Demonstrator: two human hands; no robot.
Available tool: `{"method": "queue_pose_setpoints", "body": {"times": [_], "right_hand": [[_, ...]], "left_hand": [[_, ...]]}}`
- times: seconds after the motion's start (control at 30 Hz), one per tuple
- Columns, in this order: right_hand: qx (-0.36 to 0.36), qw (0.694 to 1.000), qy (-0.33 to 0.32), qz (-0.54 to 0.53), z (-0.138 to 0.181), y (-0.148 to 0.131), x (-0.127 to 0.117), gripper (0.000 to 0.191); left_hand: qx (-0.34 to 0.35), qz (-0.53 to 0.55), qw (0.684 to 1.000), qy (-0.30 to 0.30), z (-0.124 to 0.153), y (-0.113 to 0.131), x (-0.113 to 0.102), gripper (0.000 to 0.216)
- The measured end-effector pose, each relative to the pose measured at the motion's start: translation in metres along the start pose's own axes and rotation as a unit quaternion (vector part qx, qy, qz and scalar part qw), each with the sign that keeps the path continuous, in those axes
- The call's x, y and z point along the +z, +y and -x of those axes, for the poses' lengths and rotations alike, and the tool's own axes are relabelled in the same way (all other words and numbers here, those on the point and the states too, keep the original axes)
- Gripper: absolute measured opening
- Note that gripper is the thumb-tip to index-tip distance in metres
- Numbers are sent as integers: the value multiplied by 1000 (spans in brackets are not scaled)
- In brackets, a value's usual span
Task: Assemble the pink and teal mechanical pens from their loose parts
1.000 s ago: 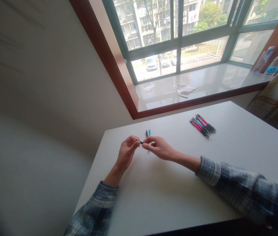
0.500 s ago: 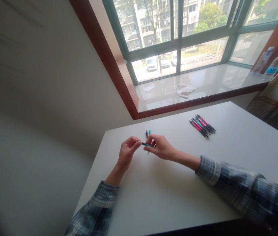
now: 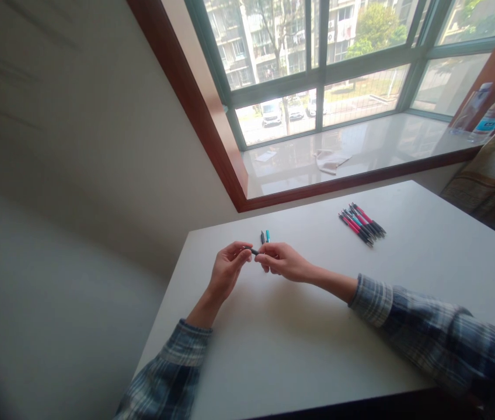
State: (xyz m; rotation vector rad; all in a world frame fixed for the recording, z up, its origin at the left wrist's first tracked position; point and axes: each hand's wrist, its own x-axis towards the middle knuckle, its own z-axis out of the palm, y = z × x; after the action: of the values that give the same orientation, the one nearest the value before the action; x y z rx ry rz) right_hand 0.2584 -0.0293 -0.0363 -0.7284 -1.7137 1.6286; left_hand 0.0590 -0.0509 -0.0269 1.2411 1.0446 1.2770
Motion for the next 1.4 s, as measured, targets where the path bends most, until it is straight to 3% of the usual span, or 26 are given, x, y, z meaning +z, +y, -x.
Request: {"method": "queue_pose_setpoints", "body": {"times": [0.13,0.3,0.6,0.8,0.97,1.13,1.4], "right_hand": [[-45,991,57,114,1,-2,1,34],[-110,939,118,303,2,1,-2,25],[-121,891,128,419,2,6,-2,25],[-125,885,120,432,6,4,0,26],[-129,908,113,382,5,4,-2,28],[-125,916,108,366,6,1,-2,28],[-127,912,110,374,9,-1,-5,28]], "left_hand": [[8,-6,1000,22,0,-3,1,28],[12,-29,999,41,0,-2,4,31],[34,-131,991,10,4,7,6,40],[41,-187,981,28,4,2,2,51],[42,-167,984,39,1,1,-2,60],[56,-177,983,18,0,4,-3,56],[74,-174,980,54,0,13,-2,51]]}}
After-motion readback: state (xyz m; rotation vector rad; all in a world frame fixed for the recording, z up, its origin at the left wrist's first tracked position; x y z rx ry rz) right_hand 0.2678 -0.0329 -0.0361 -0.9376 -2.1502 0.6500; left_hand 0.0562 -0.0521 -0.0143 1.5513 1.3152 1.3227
